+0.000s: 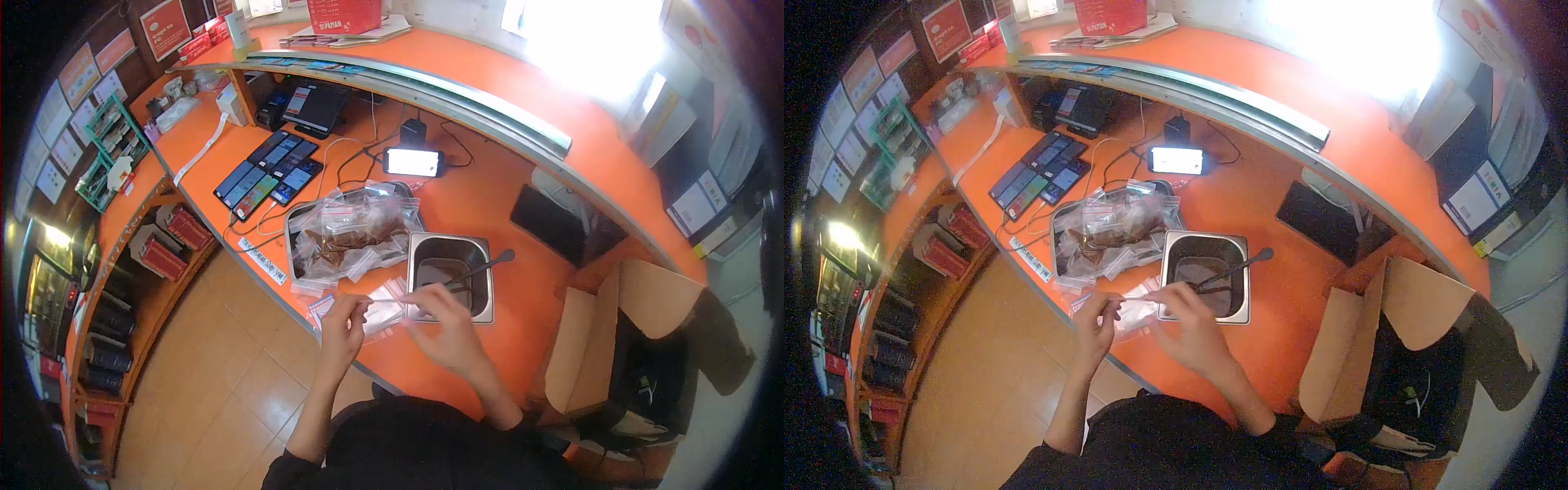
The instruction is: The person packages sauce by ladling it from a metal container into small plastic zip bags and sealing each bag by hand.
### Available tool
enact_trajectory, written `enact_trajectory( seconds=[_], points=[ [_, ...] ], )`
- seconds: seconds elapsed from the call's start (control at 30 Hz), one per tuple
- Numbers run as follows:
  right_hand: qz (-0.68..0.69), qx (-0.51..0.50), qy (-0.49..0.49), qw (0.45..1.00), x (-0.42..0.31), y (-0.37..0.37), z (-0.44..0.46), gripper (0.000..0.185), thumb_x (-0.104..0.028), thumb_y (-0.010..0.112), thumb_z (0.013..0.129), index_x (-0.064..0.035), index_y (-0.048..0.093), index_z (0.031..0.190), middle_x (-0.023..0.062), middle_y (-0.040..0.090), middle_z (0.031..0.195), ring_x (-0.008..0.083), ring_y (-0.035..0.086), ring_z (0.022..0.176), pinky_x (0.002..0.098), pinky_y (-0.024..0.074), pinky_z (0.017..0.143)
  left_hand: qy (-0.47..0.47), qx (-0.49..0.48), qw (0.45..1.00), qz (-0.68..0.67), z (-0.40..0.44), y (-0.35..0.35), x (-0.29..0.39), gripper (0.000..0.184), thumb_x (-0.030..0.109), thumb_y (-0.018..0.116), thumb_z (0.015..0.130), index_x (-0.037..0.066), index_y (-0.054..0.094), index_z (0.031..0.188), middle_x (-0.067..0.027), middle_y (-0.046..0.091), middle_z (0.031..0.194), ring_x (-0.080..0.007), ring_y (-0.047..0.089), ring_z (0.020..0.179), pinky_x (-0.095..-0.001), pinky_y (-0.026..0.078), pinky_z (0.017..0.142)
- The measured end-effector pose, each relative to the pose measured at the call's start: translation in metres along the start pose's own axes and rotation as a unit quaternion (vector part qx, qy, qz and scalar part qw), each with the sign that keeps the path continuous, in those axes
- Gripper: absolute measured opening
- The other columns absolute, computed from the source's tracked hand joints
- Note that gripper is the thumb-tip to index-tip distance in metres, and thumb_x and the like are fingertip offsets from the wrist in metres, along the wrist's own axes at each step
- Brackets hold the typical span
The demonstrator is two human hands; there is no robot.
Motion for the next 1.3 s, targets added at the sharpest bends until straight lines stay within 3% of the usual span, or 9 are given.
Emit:
enact_trajectory(
  seconds=[0.07, 0.37, 0.57, 0.67, 0.9, 1.0, 1.1, 1.2, 1.3],
  points=[
    [-0.053, 0.008, -0.054, 0.997, -0.009, 0.019, 0.002, 0.022, -0.013, 0.069, 0.086, -0.0014, 0.065, 0.105, 0.0138, 0.062, 0.091, 0.0364, 0.064, 0.086, 0.0415, 0.0514, 0.081, -0.011, -0.024, 0.999, -0.021, -0.002, -0.008, 0.011, 0.008, -0.003, 0.060, 0.090, 0.000, 0.065, 0.096, -0.0123, 0.060, 0.080, -0.0248, 0.060, 0.071, -0.0321, 0.046, 0.063],
    [-0.007, -0.124, -0.010, 0.992, 0.014, 0.032, -0.010, 0.007, -0.004, 0.068, 0.085, -0.0015, 0.063, 0.090, 0.0125, 0.065, 0.083, 0.0260, 0.066, 0.074, 0.0337, 0.0503, 0.065, 0.087, -0.040, 0.995, 0.008, -0.010, -0.012, 0.043, 0.014, -0.011, 0.060, 0.086, 0.000, 0.066, 0.093, -0.0110, 0.060, 0.087, -0.0208, 0.061, 0.078, -0.0304, 0.047, 0.065],
    [0.015, -0.108, 0.069, 0.992, 0.007, 0.021, -0.010, 0.012, -0.004, 0.071, 0.080, -0.0001, 0.060, 0.082, 0.0118, 0.058, 0.072, 0.0246, 0.063, 0.063, 0.0372, 0.0479, 0.058, 0.139, 0.165, 0.976, -0.003, -0.012, -0.009, 0.074, 0.006, 0.001, 0.067, 0.085, 0.000, 0.064, 0.091, -0.0121, 0.057, 0.098, -0.0250, 0.060, 0.083, -0.0324, 0.048, 0.069],
    [0.040, -0.088, 0.028, 0.995, 0.003, 0.019, -0.008, 0.013, -0.006, 0.071, 0.082, -0.0002, 0.060, 0.080, 0.0113, 0.057, 0.069, 0.0236, 0.061, 0.061, 0.0360, 0.0470, 0.057, 0.072, -0.133, 0.988, -0.018, -0.016, 0.017, 0.053, 0.014, 0.013, 0.065, 0.091, 0.000, 0.062, 0.092, -0.0123, 0.057, 0.084, -0.0245, 0.057, 0.075, -0.0333, 0.047, 0.069],
    [0.053, -0.128, 0.056, 0.989, 0.006, 0.010, -0.013, 0.015, -0.008, 0.071, 0.079, -0.0011, 0.058, 0.077, 0.0114, 0.056, 0.069, 0.0258, 0.060, 0.061, 0.0366, 0.0460, 0.056, 0.032, -0.195, 0.977, -0.076, -0.022, 0.019, 0.056, 0.015, 0.014, 0.068, 0.090, 0.000, 0.064, 0.087, -0.0106, 0.059, 0.073, -0.0154, 0.058, 0.066, -0.0312, 0.045, 0.061],
    [-0.119, -0.017, -0.018, 0.993, -0.010, -0.001, -0.013, 0.016, -0.009, 0.071, 0.078, -0.0020, 0.056, 0.074, 0.0107, 0.054, 0.069, 0.0289, 0.060, 0.063, 0.0375, 0.0476, 0.057, 0.042, -0.115, 0.992, 0.034, -0.025, 0.010, 0.059, 0.013, 0.011, 0.071, 0.086, 0.000, 0.064, 0.085, -0.0112, 0.061, 0.073, -0.0144, 0.057, 0.060, -0.0299, 0.044, 0.055],
    [-0.179, 0.001, -0.052, 0.983, -0.013, -0.006, -0.005, 0.017, -0.008, 0.071, 0.077, -0.0026, 0.055, 0.073, 0.0097, 0.053, 0.069, 0.0299, 0.060, 0.066, 0.0390, 0.0495, 0.059, 0.111, -0.067, 0.986, 0.107, -0.018, 0.004, 0.060, 0.016, 0.015, 0.070, 0.084, 0.002, 0.065, 0.092, -0.0124, 0.066, 0.079, -0.0216, 0.060, 0.049, -0.0338, 0.047, 0.048],
    [-0.205, 0.056, -0.089, 0.973, -0.012, -0.012, 0.000, 0.015, -0.004, 0.074, 0.074, -0.0031, 0.060, 0.075, 0.0080, 0.058, 0.072, 0.0271, 0.060, 0.063, 0.0376, 0.0493, 0.058, -0.007, -0.054, 0.989, 0.138, -0.009, 0.001, 0.066, 0.032, 0.011, 0.071, 0.081, 0.004, 0.064, 0.112, -0.0127, 0.068, 0.095, -0.0235, 0.066, 0.066, -0.0336, 0.051, 0.055],
    [-0.185, 0.047, -0.095, 0.977, -0.010, -0.012, -0.002, 0.012, -0.002, 0.073, 0.075, -0.0033, 0.064, 0.083, 0.0089, 0.062, 0.079, 0.0282, 0.065, 0.072, 0.0372, 0.0522, 0.064, 0.139, -0.005, 0.984, 0.115, -0.004, 0.001, 0.098, 0.055, 0.009, 0.071, 0.078, 0.006, 0.055, 0.131, -0.0140, 0.063, 0.116, -0.0261, 0.067, 0.088, -0.0334, 0.054, 0.067]
  ],
)
Point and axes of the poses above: each hand's wrist, its own z-axis towards the middle knuckle, its own y-axis out of the palm, x = y × z, the point moved 6 cm from there along z, towards the middle knuckle
